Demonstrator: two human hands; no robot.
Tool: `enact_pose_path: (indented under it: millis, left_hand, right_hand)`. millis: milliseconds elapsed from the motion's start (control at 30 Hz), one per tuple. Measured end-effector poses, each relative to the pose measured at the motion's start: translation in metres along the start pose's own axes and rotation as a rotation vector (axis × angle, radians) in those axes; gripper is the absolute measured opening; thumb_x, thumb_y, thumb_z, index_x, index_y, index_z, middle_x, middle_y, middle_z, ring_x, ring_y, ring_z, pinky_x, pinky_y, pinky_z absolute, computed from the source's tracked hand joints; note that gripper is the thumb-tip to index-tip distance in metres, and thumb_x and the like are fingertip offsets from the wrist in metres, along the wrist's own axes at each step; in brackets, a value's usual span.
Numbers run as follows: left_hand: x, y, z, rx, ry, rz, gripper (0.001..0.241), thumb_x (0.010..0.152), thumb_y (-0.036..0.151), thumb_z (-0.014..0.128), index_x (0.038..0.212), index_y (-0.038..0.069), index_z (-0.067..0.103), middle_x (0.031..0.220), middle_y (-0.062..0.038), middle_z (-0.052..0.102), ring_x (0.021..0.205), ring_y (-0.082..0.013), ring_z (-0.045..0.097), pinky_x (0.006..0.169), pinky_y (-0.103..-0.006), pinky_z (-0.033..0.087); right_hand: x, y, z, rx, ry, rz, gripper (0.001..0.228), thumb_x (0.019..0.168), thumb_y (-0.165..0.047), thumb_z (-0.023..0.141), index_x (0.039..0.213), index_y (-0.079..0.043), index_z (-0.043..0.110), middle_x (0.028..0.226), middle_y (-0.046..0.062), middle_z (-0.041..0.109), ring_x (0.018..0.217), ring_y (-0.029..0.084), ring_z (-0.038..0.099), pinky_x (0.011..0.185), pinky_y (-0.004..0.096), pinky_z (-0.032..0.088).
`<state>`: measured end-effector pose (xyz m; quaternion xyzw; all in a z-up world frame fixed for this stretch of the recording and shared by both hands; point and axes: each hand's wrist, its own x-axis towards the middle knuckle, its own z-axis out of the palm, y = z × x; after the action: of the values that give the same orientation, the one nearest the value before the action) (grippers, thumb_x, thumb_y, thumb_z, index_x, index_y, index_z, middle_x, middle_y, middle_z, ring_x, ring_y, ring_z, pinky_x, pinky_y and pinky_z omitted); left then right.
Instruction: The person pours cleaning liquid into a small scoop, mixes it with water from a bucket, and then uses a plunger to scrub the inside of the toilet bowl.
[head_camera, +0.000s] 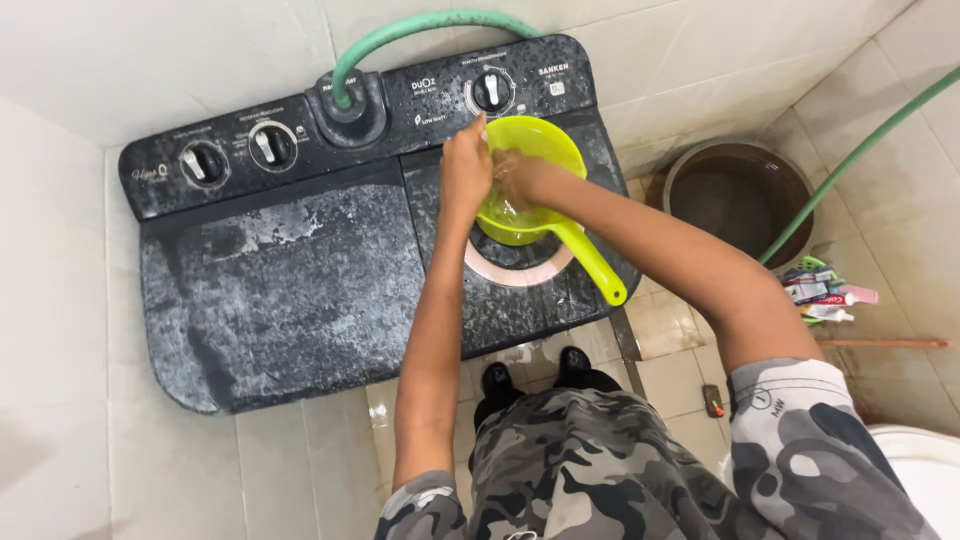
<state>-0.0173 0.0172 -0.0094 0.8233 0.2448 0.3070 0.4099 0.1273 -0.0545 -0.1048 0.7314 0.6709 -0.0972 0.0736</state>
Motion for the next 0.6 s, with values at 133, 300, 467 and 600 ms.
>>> enact_pose_path:
  millis: [133, 300, 467, 600]
  left_hand:
    - [-0.002, 0.004, -0.002, -0.01, 0.022, -0.005, 0.037, 0.097, 0.005, 0.053, 0.131, 0.001, 0.066, 0.102, -0.033, 0.068, 0.097, -0.0481, 0.068, 0.082, -0.0523, 0.054]
    - [-0.001, 0.003, -0.005, -0.009, -0.014, -0.062, 0.038, 0.096, 0.005, 0.052, 0.132, 0.003, 0.065, 0.102, -0.033, 0.068, 0.096, -0.0466, 0.069, 0.081, -0.0516, 0.054]
    - [0.0, -0.004, -0.005, -0.117, 0.024, 0.023, 0.035, 0.098, 0.005, 0.053, 0.131, -0.001, 0.065, 0.103, -0.032, 0.07, 0.095, -0.0449, 0.071, 0.082, -0.0487, 0.055]
    - [0.002, 0.002, -0.009, -0.115, -0.034, -0.094, 0.034, 0.1, 0.005, 0.053, 0.13, 0.0, 0.066, 0.101, -0.033, 0.069, 0.096, -0.0453, 0.07, 0.08, -0.0494, 0.054]
  right_hand:
    - [-0.005, -0.011, 0.008, 0.245, -0.097, 0.122, 0.026, 0.081, -0.007, 0.071, 0.106, -0.001, 0.075, 0.107, 0.023, 0.073, 0.101, 0.039, 0.071, 0.085, 0.047, 0.056]
    - [-0.036, -0.024, -0.045, 0.138, -0.552, 0.005, 0.023, 0.089, -0.019, 0.067, 0.106, -0.005, 0.073, 0.105, 0.02, 0.074, 0.097, 0.038, 0.072, 0.084, 0.049, 0.052]
    - [-0.076, -0.024, -0.113, -0.001, -0.144, 0.027, 0.016, 0.082, -0.012, 0.072, 0.094, -0.004, 0.078, 0.095, 0.023, 0.072, 0.086, 0.04, 0.073, 0.073, 0.048, 0.058]
    - [-0.108, -0.027, -0.165, 0.144, 0.087, 0.074, 0.015, 0.089, -0.017, 0.072, 0.088, -0.002, 0.076, 0.078, 0.023, 0.071, 0.077, 0.042, 0.071, 0.072, 0.05, 0.057]
